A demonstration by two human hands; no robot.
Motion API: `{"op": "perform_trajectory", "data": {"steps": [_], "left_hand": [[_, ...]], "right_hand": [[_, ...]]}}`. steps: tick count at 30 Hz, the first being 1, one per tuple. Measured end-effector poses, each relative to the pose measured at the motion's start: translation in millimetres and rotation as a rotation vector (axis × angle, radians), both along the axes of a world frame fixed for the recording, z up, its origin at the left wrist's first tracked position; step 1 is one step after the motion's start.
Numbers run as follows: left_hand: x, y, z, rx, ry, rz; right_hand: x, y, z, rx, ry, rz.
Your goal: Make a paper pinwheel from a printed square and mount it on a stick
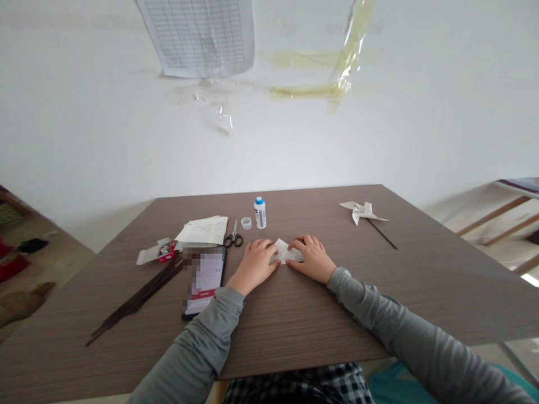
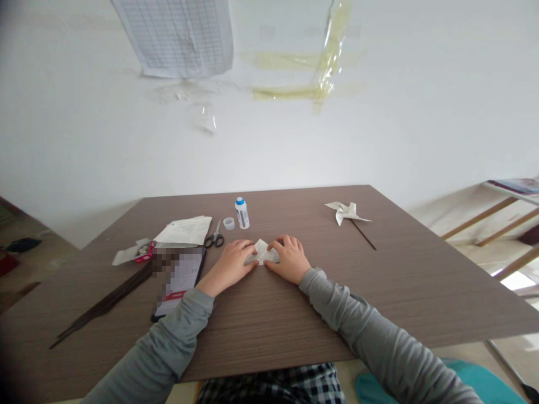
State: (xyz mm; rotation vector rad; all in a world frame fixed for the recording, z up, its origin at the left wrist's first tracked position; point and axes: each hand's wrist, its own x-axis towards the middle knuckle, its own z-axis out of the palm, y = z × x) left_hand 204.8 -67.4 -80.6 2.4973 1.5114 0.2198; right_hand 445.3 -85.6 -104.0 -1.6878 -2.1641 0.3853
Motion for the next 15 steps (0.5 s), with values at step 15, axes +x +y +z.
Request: {"op": "perform_trajectory", "data": {"steps": [15], "left_hand": [[12, -9, 14.1, -0.041, 0.027, 0.097]], "right_hand": [[-7, 3, 4, -0.075, -0.005, -0.080]]}}
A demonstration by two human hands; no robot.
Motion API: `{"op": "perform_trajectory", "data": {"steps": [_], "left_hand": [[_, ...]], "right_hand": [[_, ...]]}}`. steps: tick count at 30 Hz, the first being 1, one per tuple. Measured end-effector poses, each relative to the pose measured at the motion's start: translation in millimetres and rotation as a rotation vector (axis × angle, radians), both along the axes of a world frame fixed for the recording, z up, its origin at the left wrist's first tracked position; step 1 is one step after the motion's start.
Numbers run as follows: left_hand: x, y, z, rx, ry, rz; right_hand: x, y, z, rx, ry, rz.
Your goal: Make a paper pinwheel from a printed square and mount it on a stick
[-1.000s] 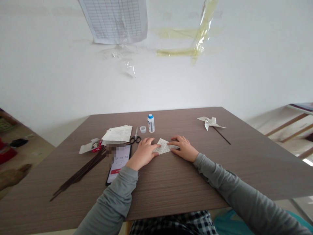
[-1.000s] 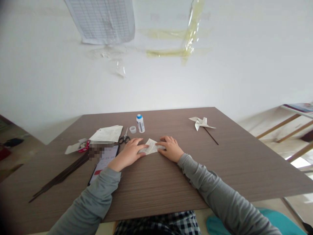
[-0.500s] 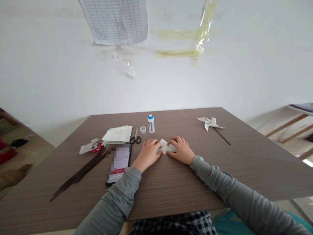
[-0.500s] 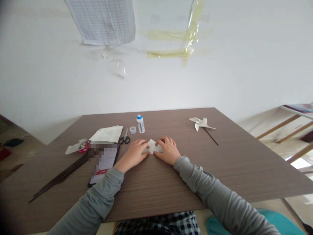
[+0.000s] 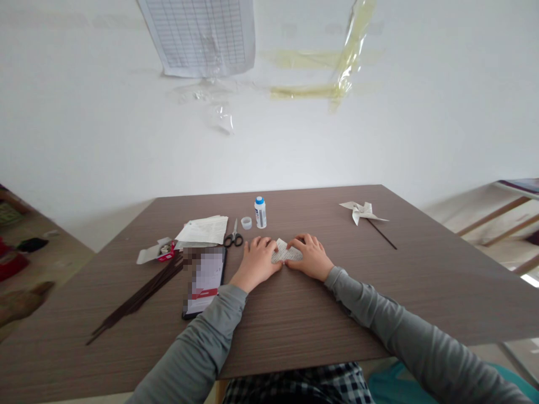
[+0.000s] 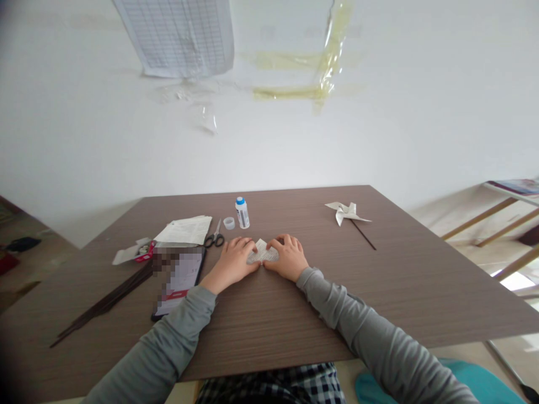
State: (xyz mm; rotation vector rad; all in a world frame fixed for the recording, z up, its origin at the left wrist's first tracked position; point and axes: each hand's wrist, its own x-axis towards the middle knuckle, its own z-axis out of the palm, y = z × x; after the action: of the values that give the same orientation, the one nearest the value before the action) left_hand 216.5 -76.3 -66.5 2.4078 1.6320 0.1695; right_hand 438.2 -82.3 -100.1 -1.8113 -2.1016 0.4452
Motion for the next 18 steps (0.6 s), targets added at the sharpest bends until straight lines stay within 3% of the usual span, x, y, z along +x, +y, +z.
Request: {"op": "perform_trajectory", "data": {"steps": [18], "left_hand": [[-23, 7, 7.0, -0.052, 0.110, -0.026]], "right_hand": [[38, 13, 7, -0.112, -0.021, 0.026]]}}
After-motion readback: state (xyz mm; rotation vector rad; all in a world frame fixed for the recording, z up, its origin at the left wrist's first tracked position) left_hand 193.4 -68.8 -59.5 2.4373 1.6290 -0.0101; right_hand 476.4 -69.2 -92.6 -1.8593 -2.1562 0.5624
